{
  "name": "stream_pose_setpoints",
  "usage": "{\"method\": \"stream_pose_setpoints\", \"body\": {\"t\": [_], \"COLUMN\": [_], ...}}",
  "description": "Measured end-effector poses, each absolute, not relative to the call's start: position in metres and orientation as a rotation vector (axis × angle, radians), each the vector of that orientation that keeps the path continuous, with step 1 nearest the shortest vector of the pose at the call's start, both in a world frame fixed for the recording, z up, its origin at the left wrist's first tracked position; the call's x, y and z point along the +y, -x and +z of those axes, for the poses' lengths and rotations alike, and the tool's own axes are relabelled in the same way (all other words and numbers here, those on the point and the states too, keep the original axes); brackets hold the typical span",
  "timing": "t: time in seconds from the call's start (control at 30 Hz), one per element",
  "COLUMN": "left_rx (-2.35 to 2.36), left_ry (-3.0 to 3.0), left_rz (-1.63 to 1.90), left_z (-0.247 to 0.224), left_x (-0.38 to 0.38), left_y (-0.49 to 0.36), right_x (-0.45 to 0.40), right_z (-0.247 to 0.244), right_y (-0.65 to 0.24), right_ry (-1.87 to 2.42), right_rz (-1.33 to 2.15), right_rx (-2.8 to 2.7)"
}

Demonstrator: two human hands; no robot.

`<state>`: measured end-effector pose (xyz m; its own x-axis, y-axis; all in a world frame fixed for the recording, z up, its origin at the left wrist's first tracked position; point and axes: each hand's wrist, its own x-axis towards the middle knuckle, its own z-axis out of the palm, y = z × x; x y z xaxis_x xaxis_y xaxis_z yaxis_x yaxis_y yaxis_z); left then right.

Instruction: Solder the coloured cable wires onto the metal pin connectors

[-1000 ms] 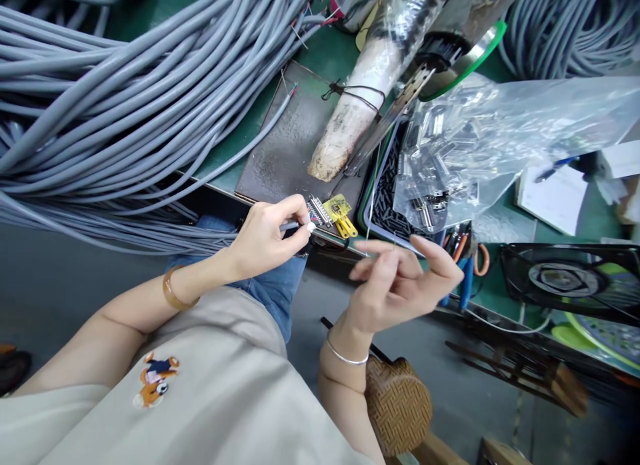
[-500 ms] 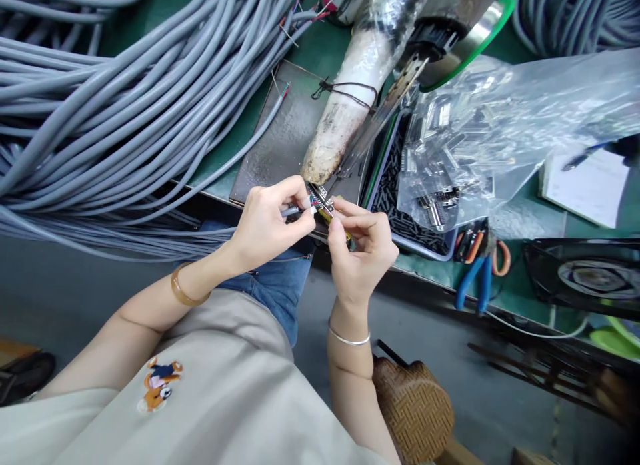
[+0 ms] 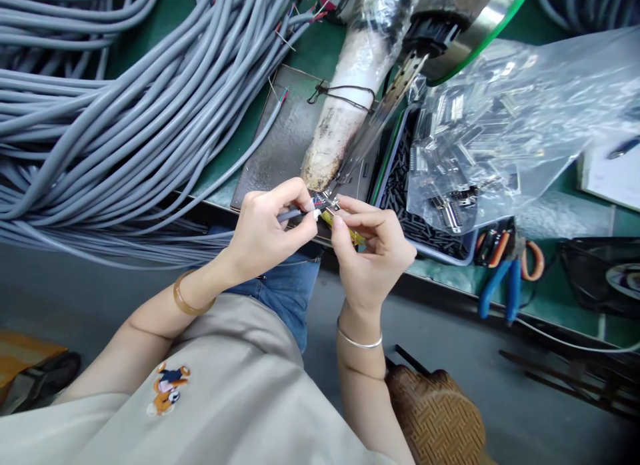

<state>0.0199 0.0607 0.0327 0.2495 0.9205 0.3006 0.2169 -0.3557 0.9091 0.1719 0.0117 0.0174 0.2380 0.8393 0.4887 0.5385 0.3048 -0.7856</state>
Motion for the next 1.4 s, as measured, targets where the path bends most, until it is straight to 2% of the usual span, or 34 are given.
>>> {"method": "stream_pose_setpoints", "body": {"t": [0.27, 0.7, 1.03, 1.27, 1.4], "left_rx": [1.087, 1.067, 1.062, 1.055, 1.025], "left_ry": [-1.758, -1.945, -1.879, -1.862, -1.827], "left_rz": [1.065, 1.181, 1.067, 1.07, 1.079], "left_z": [0.032, 0.036, 0.032, 0.033, 0.032], "left_x": [0.059, 0.06, 0.058, 0.056, 0.055], "left_y": [-0.018, -0.019, -0.017, -0.016, -0.015], "right_x": [0.012, 0.019, 0.01, -0.006, -0.011], "right_z": [0.017, 0.021, 0.016, 0.018, 0.018], "right_y": [-0.172, -0.172, -0.175, -0.18, -0.179], "right_ry": [1.384, 1.348, 1.381, 1.27, 1.325], "right_rz": [0.25, 0.053, 0.121, -0.031, 0.063], "right_rx": [-1.498, -1.601, -1.605, -1.3, -1.285]}}
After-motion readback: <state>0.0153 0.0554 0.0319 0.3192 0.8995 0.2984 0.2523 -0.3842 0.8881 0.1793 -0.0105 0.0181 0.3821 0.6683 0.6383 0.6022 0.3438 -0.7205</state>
